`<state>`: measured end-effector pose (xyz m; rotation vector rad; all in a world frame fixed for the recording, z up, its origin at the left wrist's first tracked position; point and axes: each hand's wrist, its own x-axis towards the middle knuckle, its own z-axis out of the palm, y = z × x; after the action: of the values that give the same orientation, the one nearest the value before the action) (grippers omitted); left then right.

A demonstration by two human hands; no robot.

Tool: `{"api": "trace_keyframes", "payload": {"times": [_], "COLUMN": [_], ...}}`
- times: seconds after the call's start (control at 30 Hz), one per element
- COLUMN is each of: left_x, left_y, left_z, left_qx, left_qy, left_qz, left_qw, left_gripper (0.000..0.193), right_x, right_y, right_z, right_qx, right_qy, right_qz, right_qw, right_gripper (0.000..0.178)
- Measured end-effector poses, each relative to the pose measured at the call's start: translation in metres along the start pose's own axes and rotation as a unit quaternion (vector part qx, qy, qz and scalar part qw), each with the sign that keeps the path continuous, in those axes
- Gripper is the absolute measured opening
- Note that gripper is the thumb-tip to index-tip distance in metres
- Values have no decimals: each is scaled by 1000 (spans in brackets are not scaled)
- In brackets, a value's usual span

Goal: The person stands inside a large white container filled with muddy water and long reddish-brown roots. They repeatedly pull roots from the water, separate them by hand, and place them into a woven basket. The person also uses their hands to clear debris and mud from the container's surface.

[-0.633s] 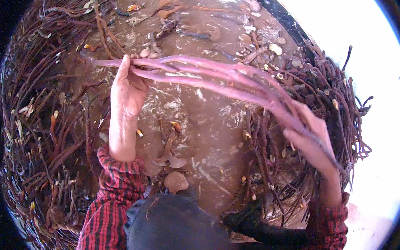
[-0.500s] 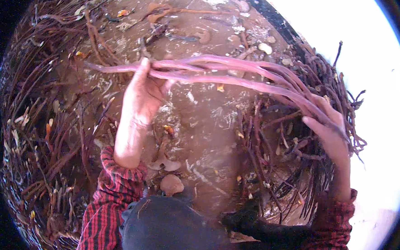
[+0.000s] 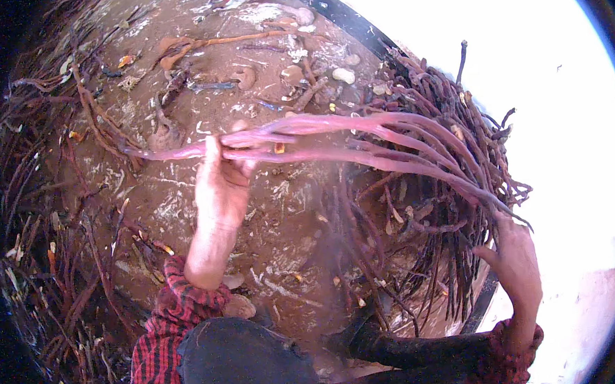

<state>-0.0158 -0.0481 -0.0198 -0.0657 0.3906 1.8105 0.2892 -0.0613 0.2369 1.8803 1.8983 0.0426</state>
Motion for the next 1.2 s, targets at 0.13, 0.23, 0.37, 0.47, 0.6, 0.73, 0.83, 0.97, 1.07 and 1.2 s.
{"api": "trace_keyframes", "payload": {"times": [0.13,0.23,0.37,0.47,0.6,0.73,0.83,0.97,1.07,1.2], "left_x": [-47,-103,-124,-116,-115,-100,-91,-81,-82,-88], "left_y": [-68,-103,-118,-117,-105,-94,-84,-37,32,93], "left_z": [34,46,39,25,-1,-20,-29,-30,-27,-38], "left_qx": [2,5,12,104,157,185,216,278,576,913], "left_qy": [-89,-128,-202,-226,-11,103,120,39,-22,11], "left_qz": [-153,-300,-359,-401,-370,-270,-247,-194,-6,107], "left_qw": [984,945,911,882,916,939,937,940,817,394], "left_gripper": [42,34,33,35,32,24,24,16,17,21], "right_x": [-38,-27,0,7,28,30,24,13,15,16], "right_y": [-34,-96,-82,-53,-16,24,39,30,0,-31], "right_z": [-30,-21,26,53,77,140,197,220,208,167], "right_qx": [80,37,103,40,52,98,127,-38,-123,-18], "right_qy": [111,79,-133,-172,-202,-228,-269,-330,-345,-168], "right_qz": [-156,-323,-230,-220,-202,-166,-146,-158,-159,-225], "right_qw": [978,942,959,959,957,954,944,930,917,960], "right_gripper": [55,70,49,38,36,38,45,52,48,35]}}
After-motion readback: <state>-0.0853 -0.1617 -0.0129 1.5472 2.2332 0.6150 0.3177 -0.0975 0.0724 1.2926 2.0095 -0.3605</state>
